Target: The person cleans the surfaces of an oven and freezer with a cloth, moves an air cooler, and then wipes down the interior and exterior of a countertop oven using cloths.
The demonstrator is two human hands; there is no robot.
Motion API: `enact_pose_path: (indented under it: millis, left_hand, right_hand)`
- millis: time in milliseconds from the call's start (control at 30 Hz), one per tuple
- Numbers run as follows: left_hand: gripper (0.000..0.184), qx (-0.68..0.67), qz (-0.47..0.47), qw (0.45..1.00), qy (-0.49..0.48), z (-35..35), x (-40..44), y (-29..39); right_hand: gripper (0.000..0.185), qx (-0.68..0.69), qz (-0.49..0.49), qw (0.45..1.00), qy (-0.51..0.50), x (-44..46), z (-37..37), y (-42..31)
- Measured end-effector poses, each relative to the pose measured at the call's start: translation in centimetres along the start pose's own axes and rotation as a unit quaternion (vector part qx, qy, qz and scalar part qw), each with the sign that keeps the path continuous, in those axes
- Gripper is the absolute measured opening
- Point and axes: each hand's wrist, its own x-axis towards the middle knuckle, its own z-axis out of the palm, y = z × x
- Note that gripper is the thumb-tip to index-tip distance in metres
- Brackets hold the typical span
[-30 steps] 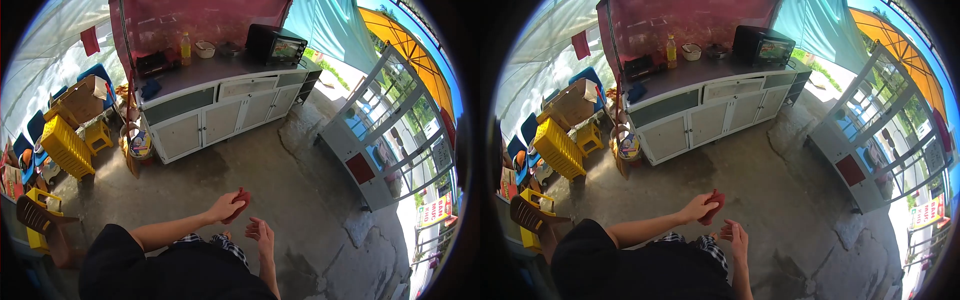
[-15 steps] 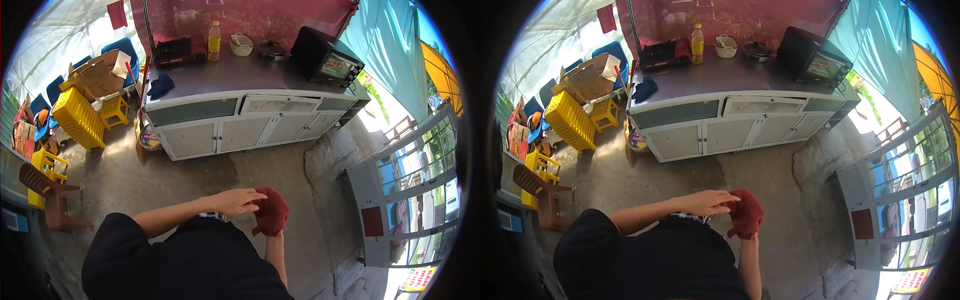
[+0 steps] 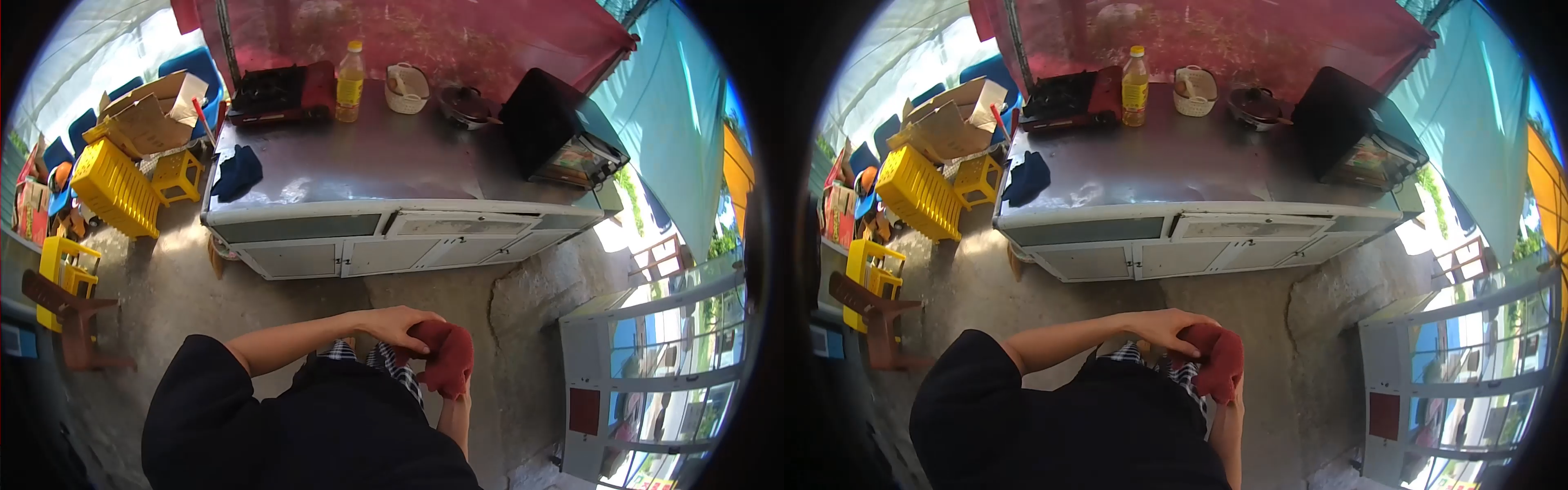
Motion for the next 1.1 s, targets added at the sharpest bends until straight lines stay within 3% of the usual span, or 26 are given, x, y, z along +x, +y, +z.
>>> enact_pose_path:
  millis: [67, 133, 167, 200, 233, 267, 333, 400, 433, 500, 533, 600, 633, 667, 733, 767, 800, 867, 933, 967, 1033, 1100]
  left_hand:
    - [0.069, -0.032, 0.012, 0.999, 0.036, -0.3, -0.2, -0.9]
    - [0.059, -0.174, -0.087, 0.981, 0.027, -0.7, -0.7, -1.1]
    - [0.059, -0.178, -0.089, 0.979, 0.040, -0.8, -1.1, -1.6]
    - [0.052, -0.273, -0.098, 0.952, 0.092, -0.6, -1.6, -2.4]
    - [0.044, -0.366, -0.102, 0.914, 0.144, -0.4, -2.1, -3.0]
    - [0.044, -0.369, -0.099, 0.911, 0.157, -0.4, -2.3, -3.3]
    - [0.036, -0.398, -0.110, 0.872, 0.262, -1.4, -3.7, -3.8]
    - [0.037, -0.395, -0.132, 0.858, 0.301, -2.7, -5.8, -1.5]
    - [0.038, -0.375, -0.131, 0.855, 0.334, -2.6, -6.5, -1.9]
    - [0.042, -0.362, -0.130, 0.829, 0.406, -2.2, -7.8, -3.2]
    - [0.042, -0.362, -0.134, 0.825, 0.413, -1.6, -8.6, -3.6]
    - [0.043, -0.419, -0.106, 0.726, 0.535, -0.8, -10.7, -3.5]
    - [0.039, -0.434, -0.116, 0.689, 0.569, -0.2, -12.0, -3.5]
    - [0.039, -0.433, -0.127, 0.689, 0.567, 0.1, -13.0, -3.4]
    - [0.034, -0.475, -0.062, 0.555, 0.680, 0.8, -14.7, -3.4]
    - [0.032, -0.475, -0.083, 0.524, 0.702, 1.1, -16.0, -4.0]
    - [0.032, -0.476, -0.096, 0.534, 0.692, 0.7, -17.3, -4.3]
    - [0.035, -0.465, -0.128, 0.496, 0.722, 0.1, -19.4, -4.6]
    - [0.037, -0.447, -0.151, 0.519, 0.713, -2.3, -21.1, -3.5]
    - [0.037, -0.426, -0.161, 0.515, 0.726, -3.5, -22.0, -3.0]
    - [0.038, -0.410, -0.185, 0.517, 0.728, -6.0, -23.4, -2.1]
    - [0.033, -0.385, -0.161, 0.476, 0.774, -9.0, -24.0, -1.5]
  right_hand:
    - [0.040, 0.075, 0.112, 0.990, 0.037, 1.4, -0.9, -1.1]
    - [0.033, -0.005, 0.114, 0.992, -0.048, 3.5, 2.0, -6.0]
    - [0.029, -0.075, 0.099, 0.987, -0.106, 5.0, 3.3, -7.8]
    - [0.029, -0.079, 0.102, 0.985, -0.115, 6.6, 3.4, -8.1]
    - [0.028, -0.158, 0.102, 0.963, -0.192, 8.3, 3.1, -8.5]
    - [0.027, -0.236, 0.098, 0.929, -0.269, 10.2, 3.0, -9.1]
    - [0.029, -0.249, 0.120, 0.904, -0.325, 13.3, 4.5, -10.5]
    - [0.028, -0.397, -0.178, 0.779, -0.452, 17.1, 5.1, -9.3]
    - [0.028, -0.393, -0.183, 0.774, -0.461, 18.7, 5.7, -9.6]
    - [0.028, -0.382, -0.050, 0.724, -0.572, 22.0, 8.1, -10.7]
    - [0.028, -0.378, -0.050, 0.721, -0.579, 23.6, 9.5, -10.9]
    - [0.028, -0.440, -0.063, 0.703, -0.555, 27.0, 13.4, -10.5]
    - [0.028, -0.469, -0.133, 0.700, -0.522, 28.3, 16.0, -9.8]
    - [0.028, -0.496, -0.200, 0.694, -0.481, 29.4, 19.0, -9.1]
    - [0.030, -0.459, -0.280, 0.689, -0.486, 31.3, 26.7, -8.0]
    - [0.032, -0.423, -0.355, 0.680, -0.482, 32.4, 30.8, -6.6]
    - [0.034, -0.423, -0.419, 0.657, -0.462, 33.3, 35.1, -5.4]
    - [0.038, -0.393, -0.539, 0.647, -0.369, 35.4, 42.6, -1.6]
    - [0.039, -0.492, -0.513, 0.619, -0.334, 36.2, 47.2, 1.3]
    - [0.039, -0.552, -0.410, 0.618, -0.382, 36.6, 48.4, 2.2]
    - [0.035, -0.551, -0.440, 0.632, -0.321, 36.2, 47.6, 3.9]
    - [0.034, -0.540, -0.436, 0.656, -0.296, 35.1, 44.4, 4.0]
